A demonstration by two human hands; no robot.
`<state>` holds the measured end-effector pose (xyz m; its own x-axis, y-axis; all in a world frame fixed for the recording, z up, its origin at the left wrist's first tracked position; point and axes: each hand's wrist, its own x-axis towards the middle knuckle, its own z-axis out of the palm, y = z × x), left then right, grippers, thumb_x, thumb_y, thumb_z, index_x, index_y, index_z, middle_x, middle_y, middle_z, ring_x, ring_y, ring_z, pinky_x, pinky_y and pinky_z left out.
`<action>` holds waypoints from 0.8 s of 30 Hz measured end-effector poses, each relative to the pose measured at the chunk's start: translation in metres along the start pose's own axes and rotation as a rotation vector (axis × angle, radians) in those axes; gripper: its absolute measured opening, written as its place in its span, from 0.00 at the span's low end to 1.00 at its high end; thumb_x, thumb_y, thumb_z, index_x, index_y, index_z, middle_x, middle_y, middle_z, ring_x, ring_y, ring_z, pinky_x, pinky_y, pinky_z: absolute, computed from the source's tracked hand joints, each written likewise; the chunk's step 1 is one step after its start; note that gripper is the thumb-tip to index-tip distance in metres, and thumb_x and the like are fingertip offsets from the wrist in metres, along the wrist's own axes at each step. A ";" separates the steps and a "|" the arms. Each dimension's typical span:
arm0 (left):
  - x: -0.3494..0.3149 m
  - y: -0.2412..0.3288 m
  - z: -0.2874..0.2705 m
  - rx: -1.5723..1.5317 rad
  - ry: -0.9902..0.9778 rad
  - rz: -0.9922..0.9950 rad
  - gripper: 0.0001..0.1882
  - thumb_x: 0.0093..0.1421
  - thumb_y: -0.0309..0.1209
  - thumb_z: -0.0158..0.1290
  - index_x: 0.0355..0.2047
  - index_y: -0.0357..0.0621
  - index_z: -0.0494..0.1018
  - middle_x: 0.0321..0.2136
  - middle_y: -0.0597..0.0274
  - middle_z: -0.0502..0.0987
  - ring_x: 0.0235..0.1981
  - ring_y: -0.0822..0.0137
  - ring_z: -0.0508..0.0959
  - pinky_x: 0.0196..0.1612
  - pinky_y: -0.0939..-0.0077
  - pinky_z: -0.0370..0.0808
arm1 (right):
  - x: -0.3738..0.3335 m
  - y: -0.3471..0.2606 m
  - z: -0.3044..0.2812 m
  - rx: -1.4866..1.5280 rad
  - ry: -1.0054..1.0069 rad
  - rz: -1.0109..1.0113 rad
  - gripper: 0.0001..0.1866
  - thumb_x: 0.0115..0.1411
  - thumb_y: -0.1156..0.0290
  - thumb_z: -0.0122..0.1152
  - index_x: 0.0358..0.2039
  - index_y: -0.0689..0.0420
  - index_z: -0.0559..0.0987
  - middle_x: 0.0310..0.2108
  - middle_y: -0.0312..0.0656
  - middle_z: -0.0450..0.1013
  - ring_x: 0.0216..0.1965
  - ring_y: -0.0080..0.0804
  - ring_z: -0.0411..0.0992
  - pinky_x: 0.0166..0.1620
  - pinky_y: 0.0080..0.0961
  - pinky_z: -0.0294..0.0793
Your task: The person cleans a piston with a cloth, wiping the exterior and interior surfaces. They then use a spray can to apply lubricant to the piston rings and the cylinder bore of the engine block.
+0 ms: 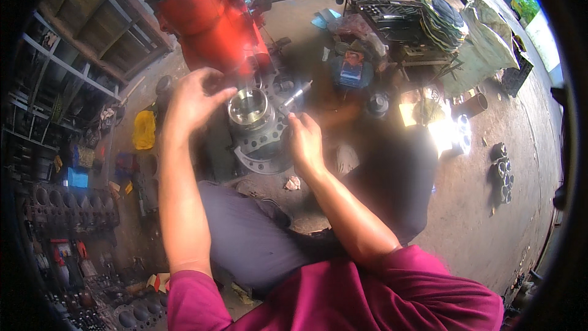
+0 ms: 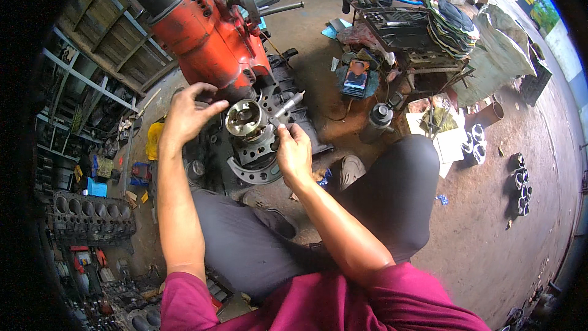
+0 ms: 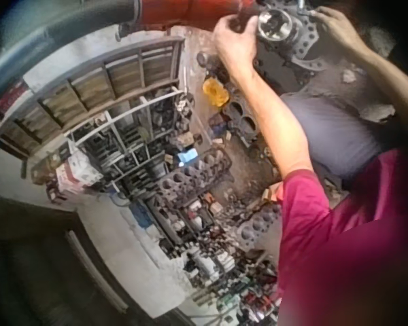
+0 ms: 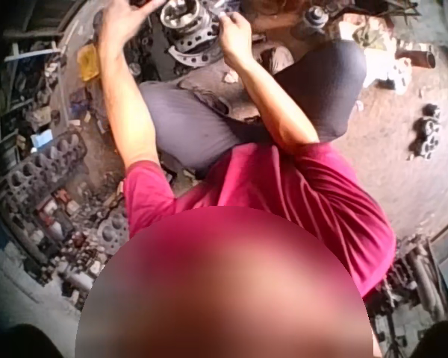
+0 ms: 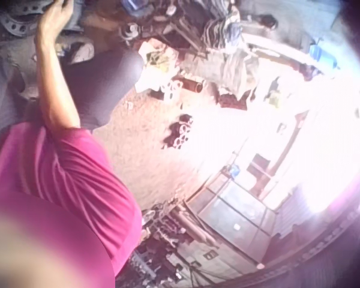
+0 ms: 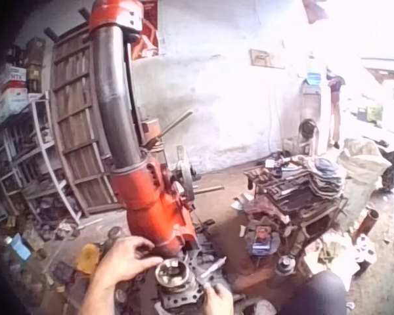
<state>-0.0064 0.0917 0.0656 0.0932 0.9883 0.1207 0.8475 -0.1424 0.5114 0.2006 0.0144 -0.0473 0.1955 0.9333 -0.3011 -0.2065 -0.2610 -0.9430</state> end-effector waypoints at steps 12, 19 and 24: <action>0.014 -0.012 0.056 0.245 -0.296 0.263 0.52 0.35 0.44 0.79 0.59 0.32 0.72 0.53 0.43 0.77 0.57 0.49 0.78 0.63 0.60 0.73 | 0.031 0.039 0.039 0.045 0.179 -0.172 0.17 0.74 0.62 0.51 0.41 0.68 0.75 0.35 0.47 0.77 0.36 0.30 0.71 0.43 0.34 0.72; 0.014 -0.007 0.065 0.298 -0.304 0.247 0.47 0.33 0.37 0.77 0.56 0.32 0.74 0.47 0.44 0.78 0.52 0.47 0.78 0.58 0.60 0.75 | 0.030 0.038 0.048 0.037 0.167 -0.177 0.20 0.74 0.59 0.50 0.46 0.68 0.74 0.39 0.48 0.76 0.40 0.32 0.71 0.45 0.34 0.72; 0.006 0.006 0.065 0.377 -0.258 0.222 0.44 0.32 0.38 0.77 0.51 0.32 0.77 0.45 0.45 0.79 0.51 0.48 0.79 0.58 0.59 0.76 | 0.035 0.051 0.037 0.083 0.077 -0.140 0.20 0.75 0.58 0.50 0.48 0.66 0.75 0.35 0.42 0.74 0.36 0.27 0.70 0.39 0.29 0.72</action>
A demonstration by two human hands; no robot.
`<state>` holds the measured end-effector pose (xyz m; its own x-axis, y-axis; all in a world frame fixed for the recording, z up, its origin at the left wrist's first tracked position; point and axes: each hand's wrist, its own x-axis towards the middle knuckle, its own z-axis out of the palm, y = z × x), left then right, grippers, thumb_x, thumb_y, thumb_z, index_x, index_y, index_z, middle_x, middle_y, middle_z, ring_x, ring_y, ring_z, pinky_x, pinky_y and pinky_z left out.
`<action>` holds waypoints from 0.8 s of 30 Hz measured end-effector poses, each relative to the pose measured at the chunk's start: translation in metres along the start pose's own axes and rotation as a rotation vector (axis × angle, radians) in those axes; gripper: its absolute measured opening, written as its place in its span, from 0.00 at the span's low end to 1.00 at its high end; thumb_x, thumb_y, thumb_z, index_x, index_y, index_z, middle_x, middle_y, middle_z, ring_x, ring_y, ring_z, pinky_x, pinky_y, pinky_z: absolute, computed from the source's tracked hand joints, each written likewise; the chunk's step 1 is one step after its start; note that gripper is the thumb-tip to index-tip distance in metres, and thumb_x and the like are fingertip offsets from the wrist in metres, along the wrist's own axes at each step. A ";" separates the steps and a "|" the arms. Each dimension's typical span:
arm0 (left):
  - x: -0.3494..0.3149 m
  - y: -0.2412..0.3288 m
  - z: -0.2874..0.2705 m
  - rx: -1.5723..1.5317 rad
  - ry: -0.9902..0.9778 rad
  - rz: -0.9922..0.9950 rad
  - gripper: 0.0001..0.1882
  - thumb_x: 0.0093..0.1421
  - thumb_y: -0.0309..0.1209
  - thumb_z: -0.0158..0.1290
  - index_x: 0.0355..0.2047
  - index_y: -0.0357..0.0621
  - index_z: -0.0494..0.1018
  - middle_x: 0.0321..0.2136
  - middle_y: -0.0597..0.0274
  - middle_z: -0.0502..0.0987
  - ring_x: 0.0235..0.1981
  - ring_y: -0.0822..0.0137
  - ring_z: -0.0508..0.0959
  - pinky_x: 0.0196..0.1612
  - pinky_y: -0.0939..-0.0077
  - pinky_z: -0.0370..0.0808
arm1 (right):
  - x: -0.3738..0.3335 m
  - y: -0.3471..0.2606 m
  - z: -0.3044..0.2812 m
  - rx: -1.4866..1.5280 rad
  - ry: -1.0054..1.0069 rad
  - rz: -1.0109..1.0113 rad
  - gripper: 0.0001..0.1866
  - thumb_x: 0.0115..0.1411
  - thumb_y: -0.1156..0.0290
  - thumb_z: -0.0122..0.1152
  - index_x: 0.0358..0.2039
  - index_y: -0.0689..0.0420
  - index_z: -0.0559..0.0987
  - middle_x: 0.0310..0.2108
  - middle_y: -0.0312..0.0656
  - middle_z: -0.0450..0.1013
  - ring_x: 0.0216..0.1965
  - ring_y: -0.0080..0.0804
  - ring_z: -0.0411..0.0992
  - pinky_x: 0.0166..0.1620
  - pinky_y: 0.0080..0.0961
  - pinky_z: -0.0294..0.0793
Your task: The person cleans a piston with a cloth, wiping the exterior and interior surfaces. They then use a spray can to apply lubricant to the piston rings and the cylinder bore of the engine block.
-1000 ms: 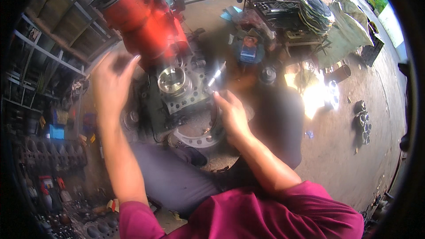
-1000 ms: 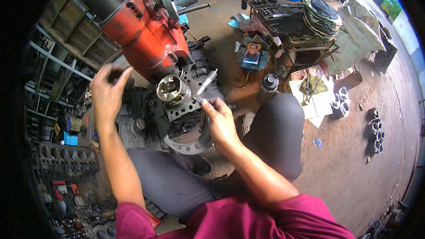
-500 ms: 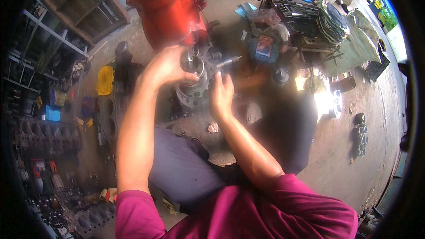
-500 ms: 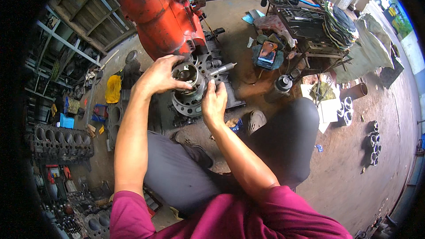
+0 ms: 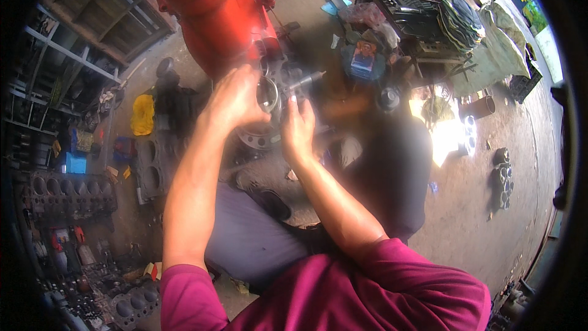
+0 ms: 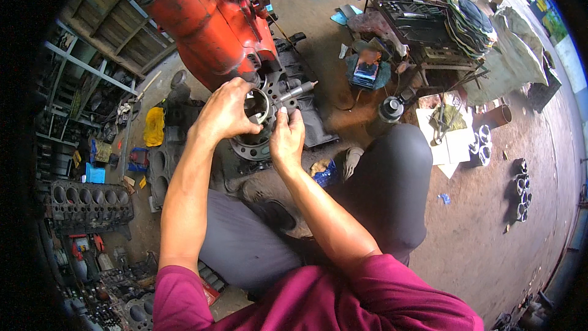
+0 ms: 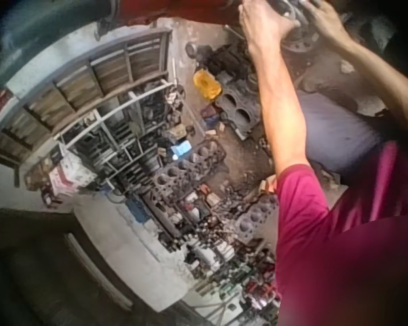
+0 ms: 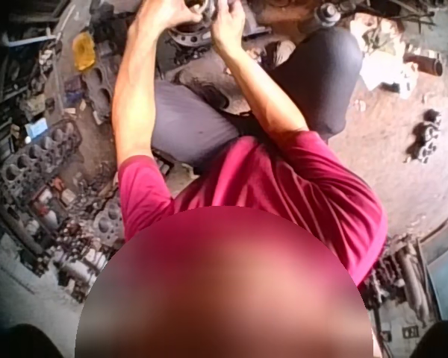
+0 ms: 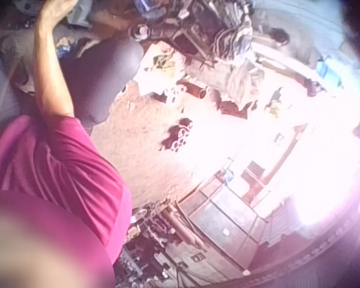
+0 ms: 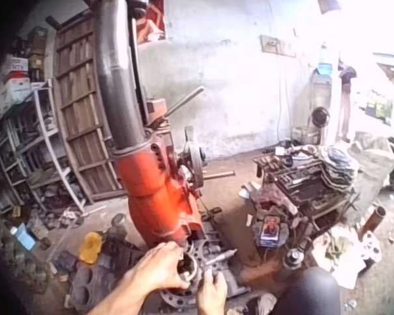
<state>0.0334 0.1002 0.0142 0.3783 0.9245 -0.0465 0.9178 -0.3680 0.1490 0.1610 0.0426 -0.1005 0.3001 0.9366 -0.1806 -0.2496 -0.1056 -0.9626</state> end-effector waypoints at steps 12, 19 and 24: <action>-0.015 0.016 0.002 -0.091 0.011 -0.052 0.37 0.33 0.37 0.74 0.47 0.37 0.81 0.41 0.46 0.80 0.45 0.47 0.81 0.53 0.59 0.79 | -0.002 -0.006 -0.006 0.133 0.000 0.024 0.15 0.72 0.62 0.54 0.45 0.64 0.77 0.33 0.40 0.75 0.33 0.26 0.72 0.34 0.28 0.72; -0.020 0.005 -0.004 -0.236 -0.015 -0.030 0.44 0.36 0.45 0.78 0.52 0.34 0.79 0.48 0.44 0.81 0.51 0.51 0.81 0.57 0.62 0.77 | -0.005 -0.005 -0.004 0.152 0.048 -0.021 0.21 0.72 0.65 0.53 0.58 0.67 0.72 0.50 0.49 0.75 0.47 0.34 0.74 0.51 0.33 0.74; -0.019 -0.017 -0.011 -0.425 0.107 -0.228 0.36 0.54 0.42 0.72 0.57 0.32 0.76 0.53 0.45 0.80 0.53 0.58 0.82 0.52 0.61 0.81 | -0.005 -0.002 -0.004 0.405 -0.039 0.049 0.30 0.73 0.68 0.53 0.71 0.59 0.56 0.56 0.50 0.73 0.51 0.31 0.74 0.52 0.29 0.76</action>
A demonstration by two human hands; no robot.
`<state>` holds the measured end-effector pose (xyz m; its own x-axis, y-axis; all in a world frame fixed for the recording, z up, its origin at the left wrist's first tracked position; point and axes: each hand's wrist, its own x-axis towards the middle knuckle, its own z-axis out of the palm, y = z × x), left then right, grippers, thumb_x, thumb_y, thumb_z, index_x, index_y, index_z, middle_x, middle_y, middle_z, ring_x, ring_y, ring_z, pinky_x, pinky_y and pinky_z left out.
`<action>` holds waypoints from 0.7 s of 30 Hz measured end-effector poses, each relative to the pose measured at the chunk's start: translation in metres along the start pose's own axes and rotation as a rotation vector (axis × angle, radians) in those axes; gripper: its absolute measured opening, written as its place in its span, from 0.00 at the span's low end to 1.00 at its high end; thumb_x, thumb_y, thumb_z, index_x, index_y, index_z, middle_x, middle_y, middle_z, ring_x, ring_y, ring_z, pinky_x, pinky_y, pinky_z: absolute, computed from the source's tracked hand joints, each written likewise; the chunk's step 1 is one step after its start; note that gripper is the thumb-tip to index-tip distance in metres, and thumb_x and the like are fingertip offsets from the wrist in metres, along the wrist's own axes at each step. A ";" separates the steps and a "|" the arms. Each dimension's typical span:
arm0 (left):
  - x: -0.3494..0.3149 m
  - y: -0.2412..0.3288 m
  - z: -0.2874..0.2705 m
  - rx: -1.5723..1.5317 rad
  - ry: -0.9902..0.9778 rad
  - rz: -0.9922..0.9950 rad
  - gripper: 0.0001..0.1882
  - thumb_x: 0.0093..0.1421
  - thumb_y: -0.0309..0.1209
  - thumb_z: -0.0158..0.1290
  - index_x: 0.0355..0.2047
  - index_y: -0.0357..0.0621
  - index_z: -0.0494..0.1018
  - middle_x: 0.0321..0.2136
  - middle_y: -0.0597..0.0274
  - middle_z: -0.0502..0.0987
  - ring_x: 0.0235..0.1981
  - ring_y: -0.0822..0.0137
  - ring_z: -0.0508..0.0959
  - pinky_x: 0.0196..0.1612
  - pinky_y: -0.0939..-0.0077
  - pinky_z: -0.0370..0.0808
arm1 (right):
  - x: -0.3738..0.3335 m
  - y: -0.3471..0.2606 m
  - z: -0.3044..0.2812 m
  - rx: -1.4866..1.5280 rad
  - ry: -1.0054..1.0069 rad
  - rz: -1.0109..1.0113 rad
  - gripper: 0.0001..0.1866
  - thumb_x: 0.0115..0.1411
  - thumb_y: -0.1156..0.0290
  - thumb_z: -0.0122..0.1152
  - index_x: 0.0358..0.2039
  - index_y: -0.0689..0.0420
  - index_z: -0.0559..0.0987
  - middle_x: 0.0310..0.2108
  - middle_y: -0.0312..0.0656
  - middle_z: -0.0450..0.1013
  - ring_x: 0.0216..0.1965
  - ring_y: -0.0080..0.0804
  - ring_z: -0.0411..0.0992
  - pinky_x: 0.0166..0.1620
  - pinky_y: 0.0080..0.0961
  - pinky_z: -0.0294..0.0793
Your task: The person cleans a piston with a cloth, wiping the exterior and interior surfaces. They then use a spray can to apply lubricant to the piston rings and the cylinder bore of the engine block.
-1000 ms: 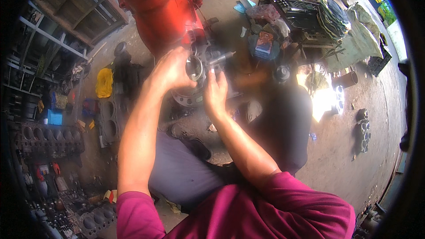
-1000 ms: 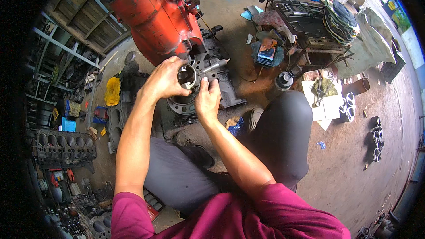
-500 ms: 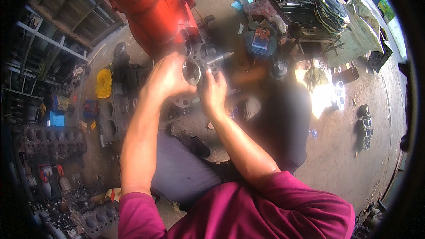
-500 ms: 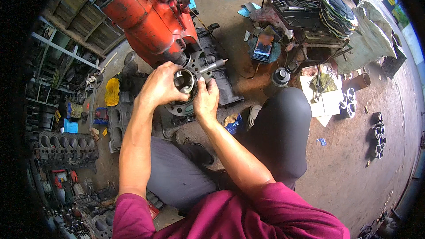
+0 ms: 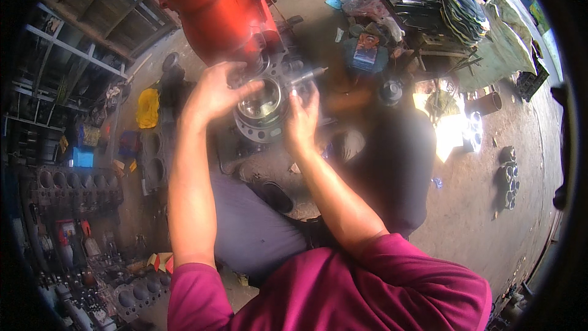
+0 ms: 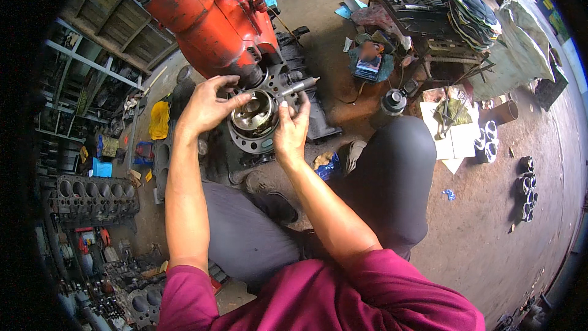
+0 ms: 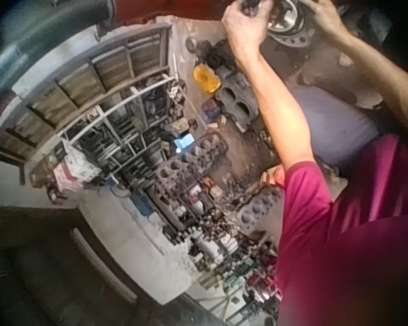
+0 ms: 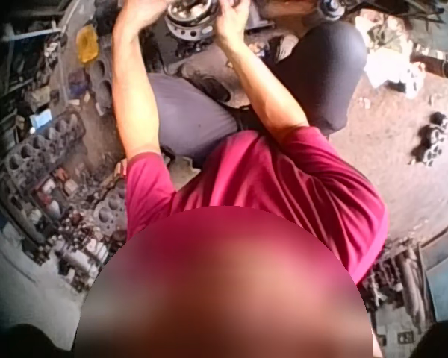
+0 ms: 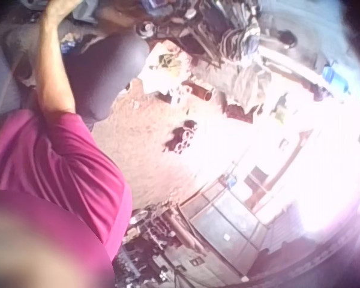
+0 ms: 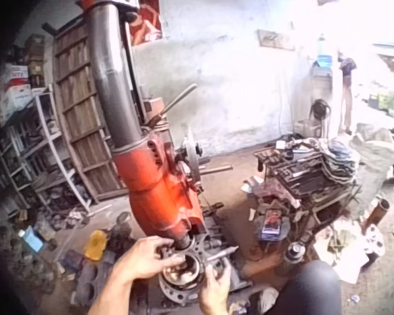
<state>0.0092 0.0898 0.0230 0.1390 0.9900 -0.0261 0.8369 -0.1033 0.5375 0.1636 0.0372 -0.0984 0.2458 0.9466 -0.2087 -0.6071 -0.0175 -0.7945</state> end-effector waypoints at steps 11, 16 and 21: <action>-0.012 0.015 0.003 0.187 -0.089 0.173 0.49 0.35 0.42 0.80 0.56 0.29 0.75 0.52 0.43 0.79 0.56 0.49 0.79 0.61 0.62 0.74 | 0.006 0.003 -0.005 0.127 -0.082 0.002 0.32 0.73 0.70 0.55 0.71 0.55 0.51 0.62 0.55 0.68 0.58 0.35 0.71 0.58 0.32 0.74; -0.013 0.019 0.009 0.225 -0.029 0.257 0.38 0.36 0.37 0.78 0.49 0.38 0.79 0.45 0.43 0.81 0.50 0.45 0.80 0.55 0.55 0.76 | 0.008 0.001 -0.002 0.166 -0.025 -0.031 0.31 0.73 0.74 0.54 0.70 0.56 0.53 0.51 0.48 0.75 0.47 0.27 0.74 0.50 0.26 0.76; -0.011 0.024 0.012 0.279 -0.047 0.244 0.35 0.35 0.35 0.79 0.46 0.38 0.80 0.43 0.43 0.82 0.48 0.45 0.81 0.53 0.54 0.77 | 0.009 0.004 -0.005 0.138 -0.028 -0.002 0.30 0.72 0.76 0.55 0.70 0.57 0.55 0.38 0.37 0.74 0.33 0.18 0.68 0.38 0.18 0.71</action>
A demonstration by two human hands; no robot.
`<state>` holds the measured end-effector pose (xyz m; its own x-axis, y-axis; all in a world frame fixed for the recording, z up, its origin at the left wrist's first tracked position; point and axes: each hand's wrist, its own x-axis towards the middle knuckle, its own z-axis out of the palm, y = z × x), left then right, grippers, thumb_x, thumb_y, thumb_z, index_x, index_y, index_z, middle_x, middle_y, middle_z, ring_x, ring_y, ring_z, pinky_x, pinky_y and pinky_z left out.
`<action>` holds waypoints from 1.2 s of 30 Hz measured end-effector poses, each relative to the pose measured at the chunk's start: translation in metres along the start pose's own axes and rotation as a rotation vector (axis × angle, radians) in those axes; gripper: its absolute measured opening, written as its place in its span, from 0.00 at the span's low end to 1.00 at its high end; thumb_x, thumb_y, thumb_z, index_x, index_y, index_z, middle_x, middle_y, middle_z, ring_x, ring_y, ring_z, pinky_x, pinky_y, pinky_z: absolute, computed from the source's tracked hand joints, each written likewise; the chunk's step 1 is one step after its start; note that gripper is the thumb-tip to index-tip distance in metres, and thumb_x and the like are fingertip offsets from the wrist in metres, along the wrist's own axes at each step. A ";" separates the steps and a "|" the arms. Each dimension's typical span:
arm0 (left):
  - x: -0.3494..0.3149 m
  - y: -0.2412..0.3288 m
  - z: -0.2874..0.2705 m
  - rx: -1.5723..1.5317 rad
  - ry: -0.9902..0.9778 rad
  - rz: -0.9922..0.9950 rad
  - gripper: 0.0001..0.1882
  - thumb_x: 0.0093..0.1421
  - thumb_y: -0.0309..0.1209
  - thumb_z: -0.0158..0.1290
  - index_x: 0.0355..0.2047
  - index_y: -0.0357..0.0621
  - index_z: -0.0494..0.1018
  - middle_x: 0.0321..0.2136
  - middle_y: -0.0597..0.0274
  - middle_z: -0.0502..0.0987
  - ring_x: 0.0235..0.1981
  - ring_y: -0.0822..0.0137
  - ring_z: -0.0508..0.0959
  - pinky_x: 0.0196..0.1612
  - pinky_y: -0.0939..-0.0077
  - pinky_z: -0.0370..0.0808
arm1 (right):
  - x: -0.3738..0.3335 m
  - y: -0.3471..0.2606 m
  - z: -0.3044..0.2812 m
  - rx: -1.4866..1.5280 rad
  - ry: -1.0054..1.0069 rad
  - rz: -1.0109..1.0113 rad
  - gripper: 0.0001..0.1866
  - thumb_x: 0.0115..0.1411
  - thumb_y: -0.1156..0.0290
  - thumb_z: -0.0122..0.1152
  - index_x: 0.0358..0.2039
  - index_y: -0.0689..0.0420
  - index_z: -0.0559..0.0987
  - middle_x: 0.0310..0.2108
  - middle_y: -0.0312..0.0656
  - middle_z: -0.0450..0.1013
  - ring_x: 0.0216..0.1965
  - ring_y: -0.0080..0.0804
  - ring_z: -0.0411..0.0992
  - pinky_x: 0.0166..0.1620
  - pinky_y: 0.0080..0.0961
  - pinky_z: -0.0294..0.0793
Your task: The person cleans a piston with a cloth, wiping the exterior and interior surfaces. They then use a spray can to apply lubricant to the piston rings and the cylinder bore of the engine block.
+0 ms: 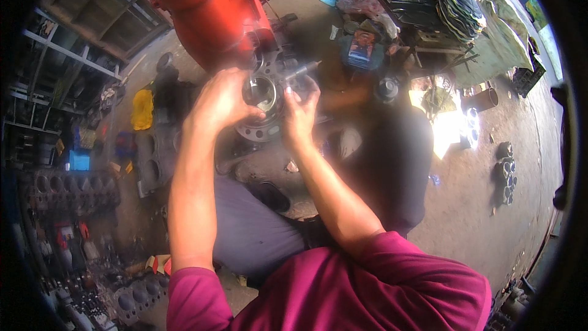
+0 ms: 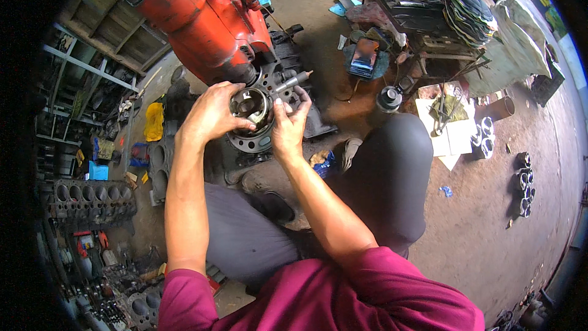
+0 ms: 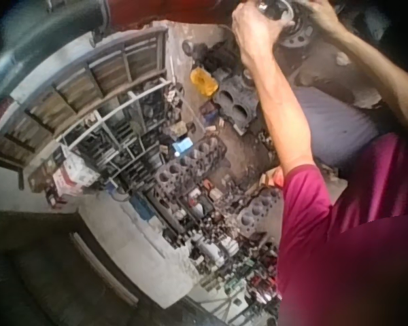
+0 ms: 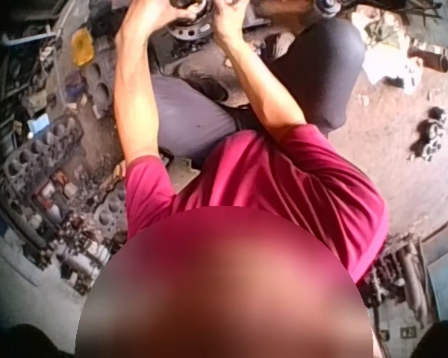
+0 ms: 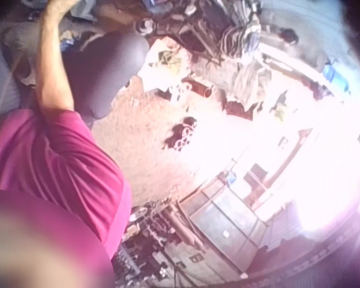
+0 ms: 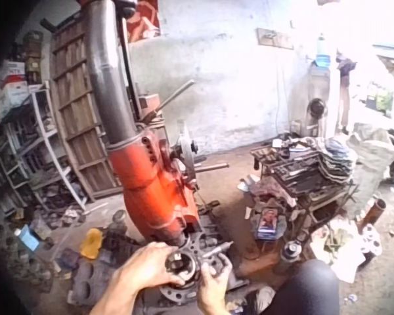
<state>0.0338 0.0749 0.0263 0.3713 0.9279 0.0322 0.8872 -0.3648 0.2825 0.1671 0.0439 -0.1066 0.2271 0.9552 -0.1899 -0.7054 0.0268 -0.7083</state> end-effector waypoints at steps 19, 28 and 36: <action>0.003 0.011 0.003 0.020 -0.088 -0.094 0.40 0.34 0.32 0.79 0.51 0.37 0.78 0.46 0.44 0.82 0.50 0.45 0.81 0.56 0.56 0.77 | 0.005 0.006 -0.009 -0.047 -0.054 0.001 0.33 0.71 0.74 0.57 0.71 0.56 0.55 0.40 0.39 0.75 0.34 0.19 0.70 0.35 0.18 0.70; 0.005 0.011 0.004 0.019 -0.130 -0.133 0.41 0.34 0.32 0.79 0.53 0.38 0.77 0.47 0.44 0.82 0.53 0.45 0.79 0.58 0.57 0.75 | 0.006 0.006 -0.007 -0.002 -0.050 0.001 0.31 0.71 0.72 0.58 0.70 0.55 0.57 0.38 0.37 0.74 0.32 0.18 0.69 0.33 0.16 0.69; 0.006 0.010 0.005 0.033 -0.117 -0.113 0.43 0.34 0.32 0.79 0.54 0.36 0.76 0.47 0.42 0.81 0.52 0.45 0.80 0.58 0.57 0.75 | 0.007 0.007 -0.010 -0.083 -0.061 0.015 0.30 0.71 0.73 0.58 0.69 0.56 0.58 0.35 0.36 0.73 0.31 0.18 0.68 0.32 0.17 0.68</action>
<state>0.0464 0.0762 0.0242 0.2964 0.9487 -0.1101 0.9328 -0.2628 0.2467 0.1704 0.0482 -0.1201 0.1739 0.9715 -0.1610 -0.6501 -0.0096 -0.7598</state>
